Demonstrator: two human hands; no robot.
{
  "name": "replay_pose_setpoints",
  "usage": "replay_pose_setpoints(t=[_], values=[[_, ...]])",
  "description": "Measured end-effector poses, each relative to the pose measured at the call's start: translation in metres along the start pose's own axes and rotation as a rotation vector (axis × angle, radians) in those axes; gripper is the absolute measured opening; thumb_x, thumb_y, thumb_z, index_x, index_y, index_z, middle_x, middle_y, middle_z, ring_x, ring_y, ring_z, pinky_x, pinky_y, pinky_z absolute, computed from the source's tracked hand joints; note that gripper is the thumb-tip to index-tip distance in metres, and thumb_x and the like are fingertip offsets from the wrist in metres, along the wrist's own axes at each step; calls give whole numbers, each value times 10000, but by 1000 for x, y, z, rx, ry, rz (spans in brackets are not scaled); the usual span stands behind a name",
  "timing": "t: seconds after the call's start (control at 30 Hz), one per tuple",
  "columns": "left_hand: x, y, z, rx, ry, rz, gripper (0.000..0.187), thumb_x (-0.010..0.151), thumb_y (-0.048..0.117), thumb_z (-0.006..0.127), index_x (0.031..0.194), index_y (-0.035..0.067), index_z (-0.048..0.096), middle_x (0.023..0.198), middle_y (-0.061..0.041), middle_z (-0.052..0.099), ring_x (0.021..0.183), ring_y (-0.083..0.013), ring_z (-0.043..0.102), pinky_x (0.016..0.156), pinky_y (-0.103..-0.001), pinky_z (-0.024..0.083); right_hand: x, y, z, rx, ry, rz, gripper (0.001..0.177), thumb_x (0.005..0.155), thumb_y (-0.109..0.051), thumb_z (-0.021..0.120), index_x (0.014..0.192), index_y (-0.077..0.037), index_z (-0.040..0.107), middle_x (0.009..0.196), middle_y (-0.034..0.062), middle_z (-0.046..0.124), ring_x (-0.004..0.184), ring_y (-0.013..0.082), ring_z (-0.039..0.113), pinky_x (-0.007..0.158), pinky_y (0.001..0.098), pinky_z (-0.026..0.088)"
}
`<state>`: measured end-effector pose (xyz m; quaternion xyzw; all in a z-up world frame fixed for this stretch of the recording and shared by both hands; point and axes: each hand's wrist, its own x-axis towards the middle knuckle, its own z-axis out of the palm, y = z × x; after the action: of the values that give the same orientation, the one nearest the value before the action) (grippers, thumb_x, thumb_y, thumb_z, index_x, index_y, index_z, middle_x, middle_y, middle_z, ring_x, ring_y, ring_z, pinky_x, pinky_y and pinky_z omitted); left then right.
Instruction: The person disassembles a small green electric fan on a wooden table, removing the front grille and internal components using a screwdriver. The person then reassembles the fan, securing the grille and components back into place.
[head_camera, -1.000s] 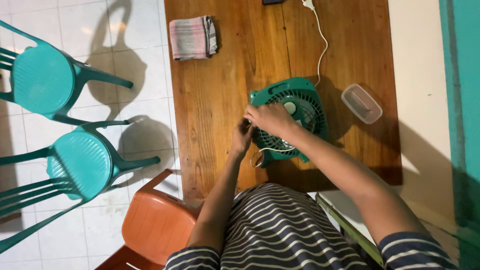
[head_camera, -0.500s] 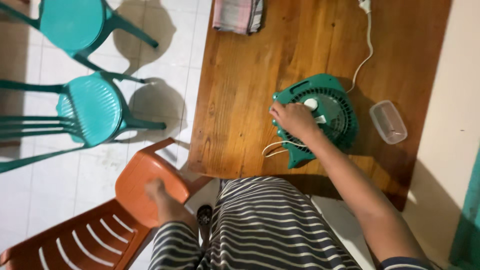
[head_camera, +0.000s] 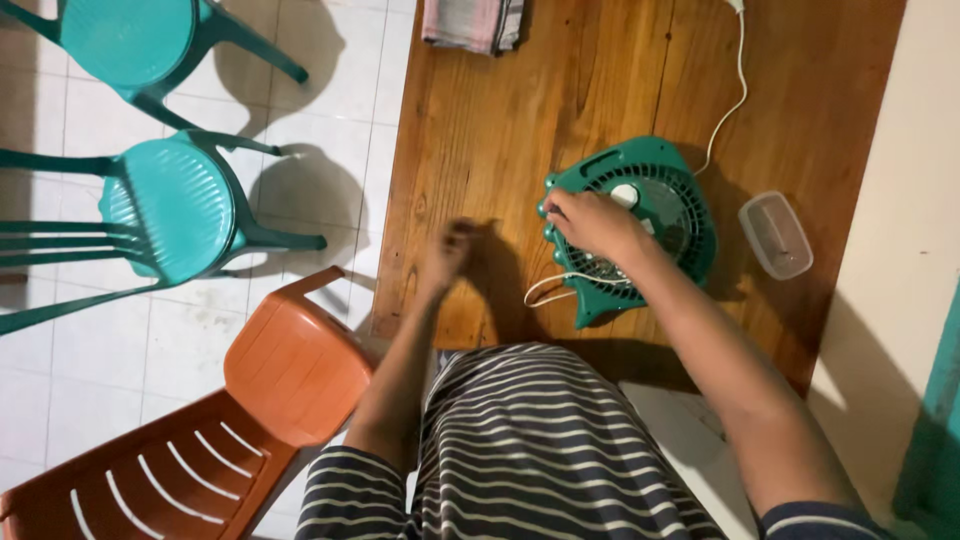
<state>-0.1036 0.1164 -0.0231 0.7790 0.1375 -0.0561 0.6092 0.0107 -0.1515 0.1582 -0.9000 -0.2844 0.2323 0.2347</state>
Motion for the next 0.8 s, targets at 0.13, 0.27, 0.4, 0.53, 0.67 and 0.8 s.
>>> replay_pose_setpoints(t=[0.13,0.27,0.4,0.53,0.67,0.8], values=[[10,12,105,-351,-464,-225,741,948,222,769,1521,50,331,1374,-118,620,1267,-209,602,1061,-345,496,-10,-3,-4,-8,43,3,227,1001,-270,599,1137,-97,652,999,137,762,929,367,717,768,509,555],[18,17,145,-569,-311,-279,702,905,215,766,1502,20,450,1306,-128,645,1197,-236,611,1034,-369,513,-19,-3,-18,-8,159,-29,192,1005,-243,621,1110,-90,673,993,141,764,905,349,732,767,475,568],[34,17,168,-754,-263,-251,625,926,165,785,1451,-20,500,1314,-117,653,1214,-215,619,1067,-341,510,-29,7,-40,139,-80,366,216,1062,-235,572,1219,-107,646,943,131,771,808,298,765,733,410,581],[36,20,189,-914,-172,-394,566,931,143,753,1425,10,510,1248,-85,641,1078,-207,628,871,-353,535,-53,18,-56,277,153,63,227,1019,-154,624,1203,-22,645,1026,134,766,933,231,754,775,354,574],[37,35,197,-850,-119,-173,523,946,116,748,1422,-2,568,1266,-106,692,1112,-176,656,894,-290,547,-76,18,-62,257,214,72,230,1029,-162,629,1218,-34,654,1032,139,763,929,242,748,766,365,568],[32,36,190,-859,-98,-190,505,945,111,737,1413,9,579,1274,-105,692,1107,-178,653,872,-300,545,-86,14,-57,209,225,113,249,1027,-184,645,1240,-56,661,1006,156,755,870,267,742,732,387,554]])
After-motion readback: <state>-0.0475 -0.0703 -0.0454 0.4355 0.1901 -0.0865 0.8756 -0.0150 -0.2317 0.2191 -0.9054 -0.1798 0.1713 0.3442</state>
